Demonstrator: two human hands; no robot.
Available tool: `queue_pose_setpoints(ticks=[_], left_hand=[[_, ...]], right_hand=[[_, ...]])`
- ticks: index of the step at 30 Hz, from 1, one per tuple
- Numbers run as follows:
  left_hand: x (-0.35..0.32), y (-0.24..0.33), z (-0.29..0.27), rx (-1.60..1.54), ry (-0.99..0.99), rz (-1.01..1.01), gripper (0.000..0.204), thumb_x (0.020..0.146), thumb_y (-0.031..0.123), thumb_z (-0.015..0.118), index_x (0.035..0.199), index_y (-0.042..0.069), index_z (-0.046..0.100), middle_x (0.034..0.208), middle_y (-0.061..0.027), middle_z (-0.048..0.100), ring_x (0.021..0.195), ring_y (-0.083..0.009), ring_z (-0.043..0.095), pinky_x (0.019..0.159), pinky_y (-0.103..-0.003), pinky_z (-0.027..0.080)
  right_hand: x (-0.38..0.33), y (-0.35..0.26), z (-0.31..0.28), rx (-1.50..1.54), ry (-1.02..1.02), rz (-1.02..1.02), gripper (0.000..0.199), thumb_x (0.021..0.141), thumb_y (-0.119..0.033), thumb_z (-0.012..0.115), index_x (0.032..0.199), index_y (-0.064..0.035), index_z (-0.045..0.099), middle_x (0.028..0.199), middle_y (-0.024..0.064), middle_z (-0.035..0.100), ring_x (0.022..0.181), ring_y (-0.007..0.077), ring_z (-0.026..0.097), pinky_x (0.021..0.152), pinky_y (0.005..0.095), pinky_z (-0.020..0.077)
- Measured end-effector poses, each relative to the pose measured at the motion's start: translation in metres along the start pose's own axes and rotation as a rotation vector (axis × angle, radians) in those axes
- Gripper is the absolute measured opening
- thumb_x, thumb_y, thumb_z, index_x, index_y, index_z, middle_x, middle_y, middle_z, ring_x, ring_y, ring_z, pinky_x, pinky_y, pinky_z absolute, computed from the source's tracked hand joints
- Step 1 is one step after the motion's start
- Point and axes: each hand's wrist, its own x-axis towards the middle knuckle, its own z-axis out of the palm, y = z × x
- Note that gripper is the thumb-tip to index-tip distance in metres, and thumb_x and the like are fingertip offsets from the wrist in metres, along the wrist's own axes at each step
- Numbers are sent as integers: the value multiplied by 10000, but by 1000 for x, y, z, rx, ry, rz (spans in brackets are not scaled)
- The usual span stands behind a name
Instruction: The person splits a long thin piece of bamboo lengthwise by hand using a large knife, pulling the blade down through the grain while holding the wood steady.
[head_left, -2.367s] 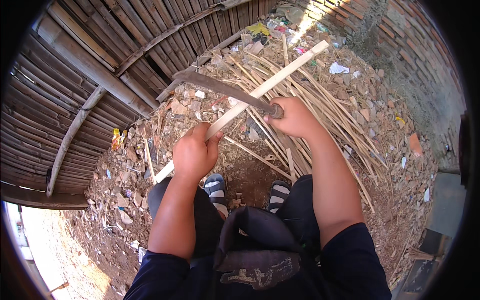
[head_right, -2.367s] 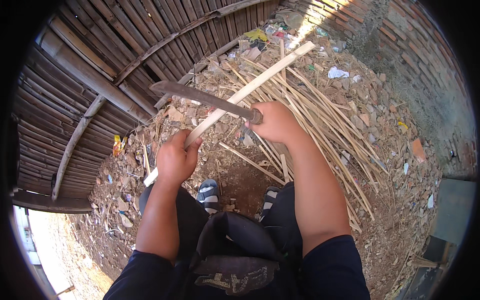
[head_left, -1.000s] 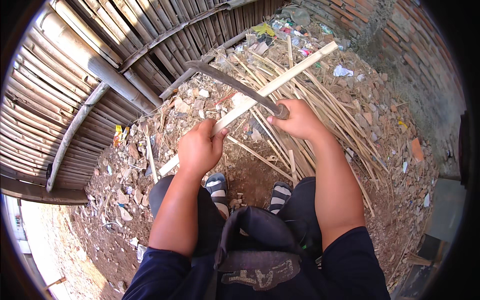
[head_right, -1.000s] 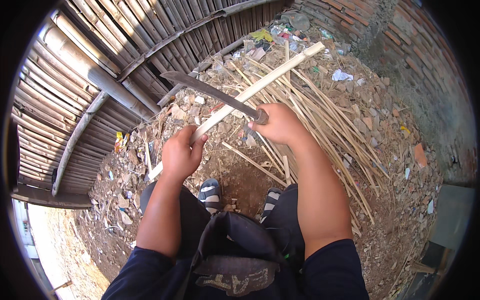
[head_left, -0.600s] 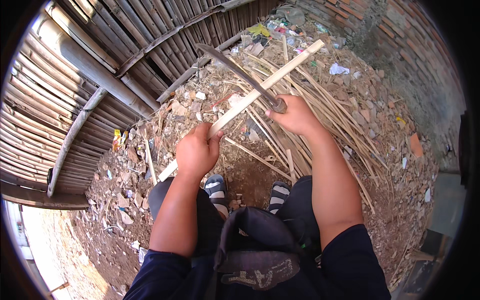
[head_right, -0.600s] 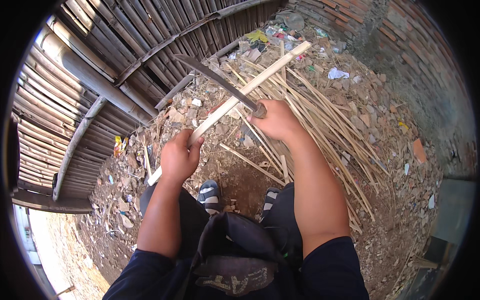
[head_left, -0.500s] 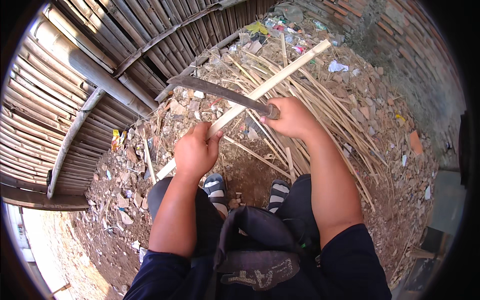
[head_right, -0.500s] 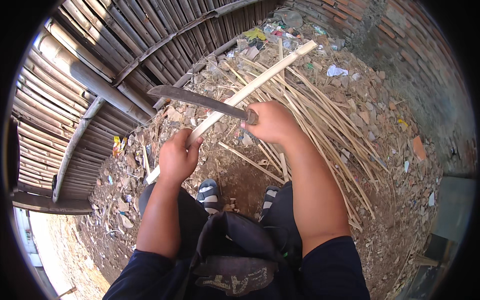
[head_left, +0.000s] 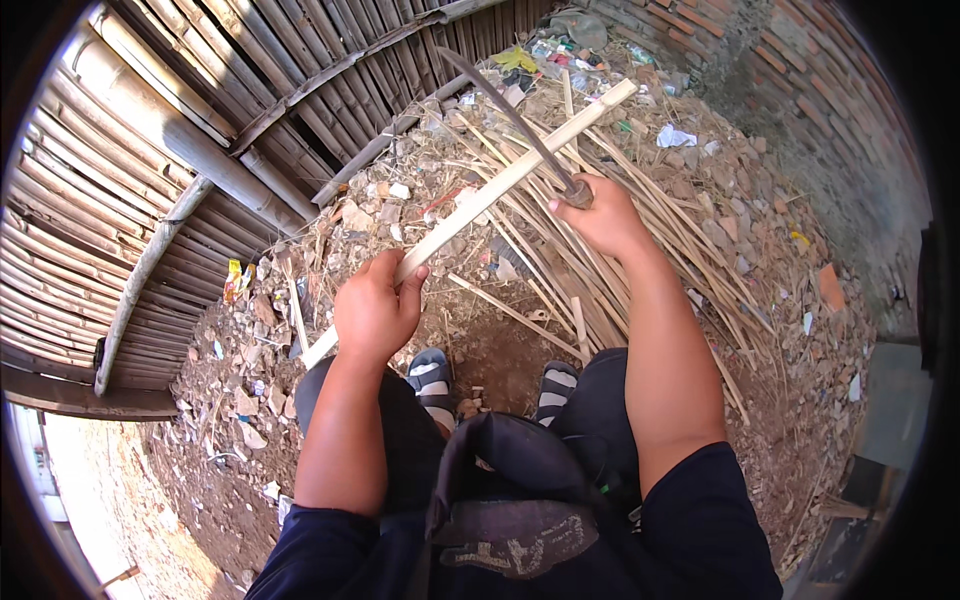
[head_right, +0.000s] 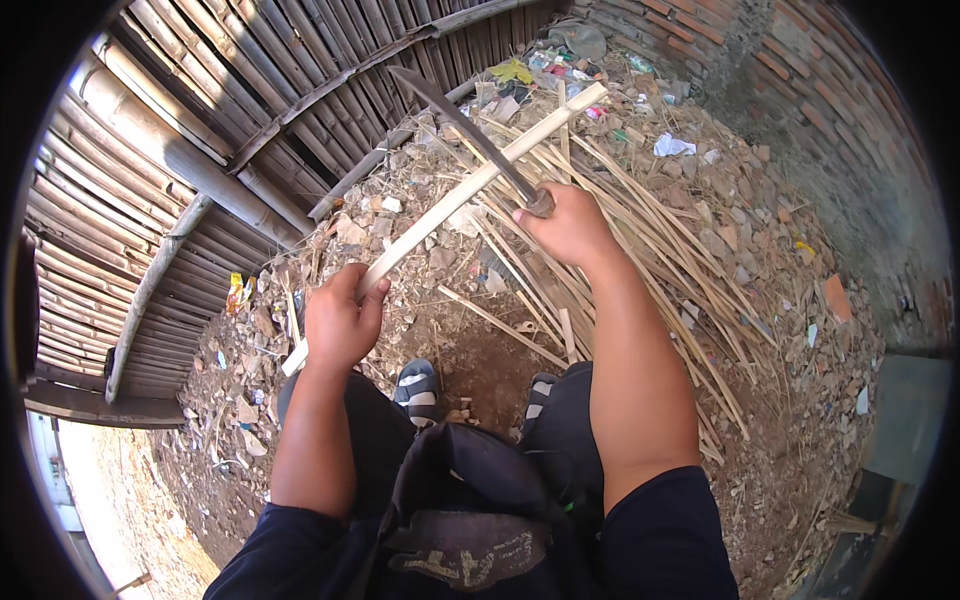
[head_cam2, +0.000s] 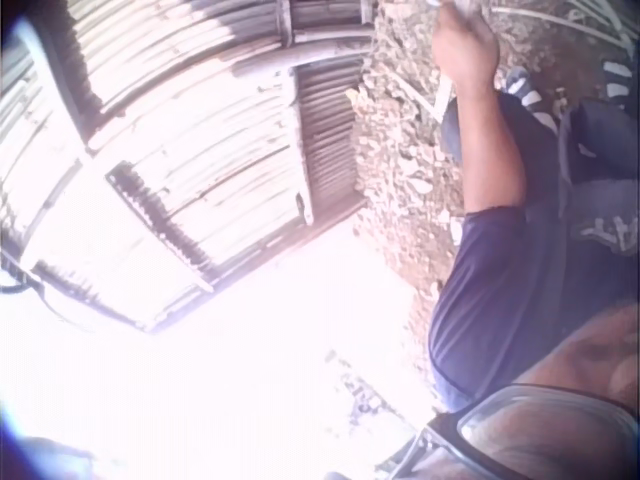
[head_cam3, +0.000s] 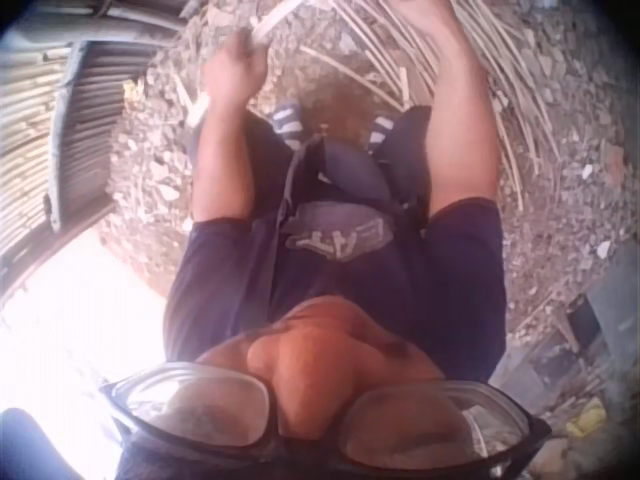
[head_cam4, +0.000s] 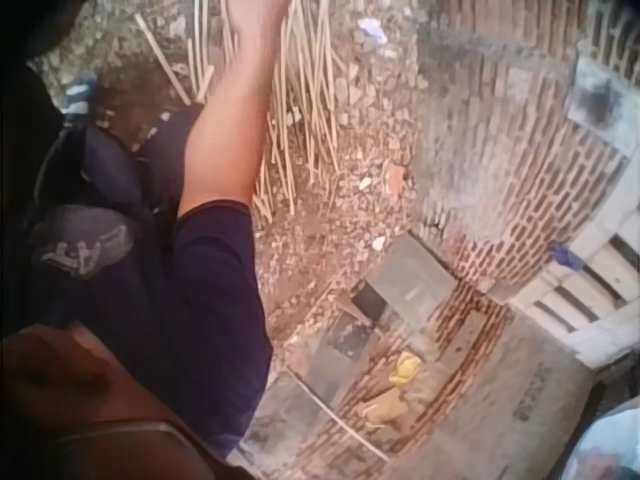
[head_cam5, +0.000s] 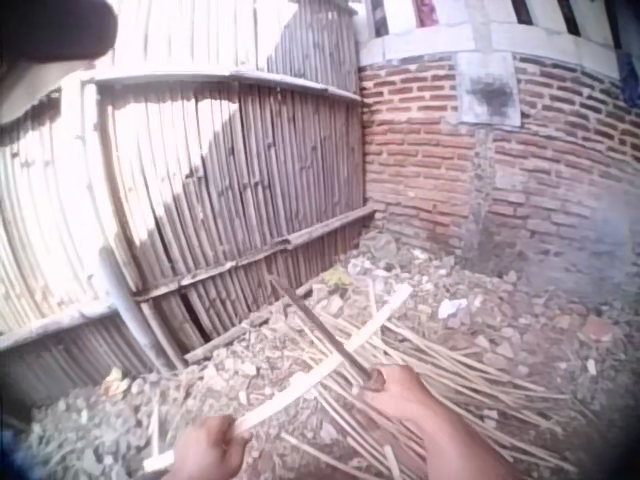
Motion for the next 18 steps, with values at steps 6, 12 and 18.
queue_pose_setpoints(ticks=[6, 12, 18], left_hand=[[2, 3, 7, -38, -4, 31, 290, 947, 319, 728, 1062, 55, 692, 844, -170, 719, 745, -397, 703, 669, -503, 546], [2, 6, 4, -1, 1, 38, 297, 950, 330, 723, 1078, 64, 691, 849, -162, 723, 740, -393, 706, 672, -499, 550], [0, 9, 5, -35, -41, 1, 294, 952, 337, 721, 1077, 72, 689, 851, -158, 727, 736, -387, 710, 670, -489, 553]], right_hand=[[-15, -48, 18, -200, -178, -41, 347, 863, -322, 830, 1005, -21, 729, 867, 151, 731, 829, 268, 695, 788, 415, 520], [-2, -5, -4, 37, -174, 28, 339, 861, -307, 833, 966, -7, 712, 773, 109, 687, 734, 229, 621, 733, 395, 503], [-17, -39, 25, -71, -169, -30, 376, 858, -328, 816, 1087, -39, 746, 898, 185, 742, 851, 343, 709, 800, 426, 531]])
